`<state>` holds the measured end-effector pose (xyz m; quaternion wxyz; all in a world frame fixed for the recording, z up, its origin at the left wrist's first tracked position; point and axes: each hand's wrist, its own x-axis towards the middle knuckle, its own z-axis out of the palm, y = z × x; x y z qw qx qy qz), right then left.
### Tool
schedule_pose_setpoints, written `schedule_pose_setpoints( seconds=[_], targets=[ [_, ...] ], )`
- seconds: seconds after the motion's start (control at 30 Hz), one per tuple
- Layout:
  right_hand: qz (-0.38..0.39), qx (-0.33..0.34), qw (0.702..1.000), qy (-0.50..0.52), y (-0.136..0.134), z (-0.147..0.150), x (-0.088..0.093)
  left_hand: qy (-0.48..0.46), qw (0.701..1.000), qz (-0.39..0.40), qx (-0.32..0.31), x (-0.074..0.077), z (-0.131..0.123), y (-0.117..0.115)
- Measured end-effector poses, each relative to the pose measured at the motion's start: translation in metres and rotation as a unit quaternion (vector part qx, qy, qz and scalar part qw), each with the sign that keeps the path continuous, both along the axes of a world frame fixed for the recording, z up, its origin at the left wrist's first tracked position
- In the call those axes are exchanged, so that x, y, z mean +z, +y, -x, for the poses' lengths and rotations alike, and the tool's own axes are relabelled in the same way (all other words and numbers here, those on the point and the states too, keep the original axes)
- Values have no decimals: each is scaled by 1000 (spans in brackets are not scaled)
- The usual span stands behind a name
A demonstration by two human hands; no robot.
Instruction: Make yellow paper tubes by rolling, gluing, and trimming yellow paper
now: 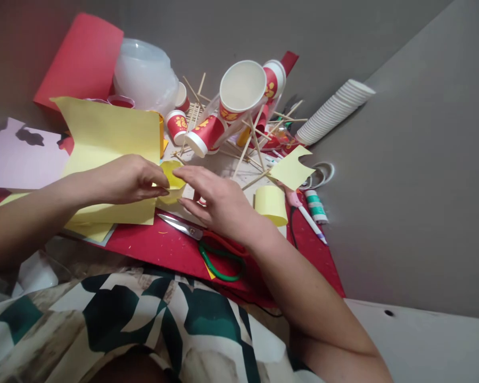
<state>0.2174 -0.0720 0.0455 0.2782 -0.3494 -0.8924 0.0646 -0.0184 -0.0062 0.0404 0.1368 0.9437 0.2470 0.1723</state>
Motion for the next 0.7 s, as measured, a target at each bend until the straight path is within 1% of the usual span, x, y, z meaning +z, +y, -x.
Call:
schedule_pose_setpoints(
  seconds=[0.13, 0.2, 0.3, 0.4, 0.47, 0.53, 0.6, 0.63, 0.7],
  targets=[
    [-8, 10, 995, -100, 18, -2, -6, 23, 999, 27, 13, 7, -9, -4],
    [20, 22, 993, -115, 26, -5, -8, 33, 998, 40, 24, 12, -13, -4],
    [106, 45, 990, -86, 30, -7, -7, 46, 996, 75, 19, 17, -20, 1],
    [180, 25, 982, -44, 30, -6, -4, 58, 991, 118, 10, 21, -25, 6],
    [210, 12, 977, -22, 30, -6, -4, 37, 983, 180, -3, 27, -27, 9],
    [232, 12, 973, 6, 30, -7, -3, -36, 967, 252, -8, 33, -26, 12],
    [237, 9, 970, 58, 28, -10, -2, -174, 942, 287, 22, 38, -26, 15],
    [226, 2, 970, 92, 27, -11, -2, -258, 919, 294, 54, 38, -26, 16],
    [178, -20, 969, 170, 24, -14, -2, -412, 848, 306, 132, 35, -28, 17]
  ],
)
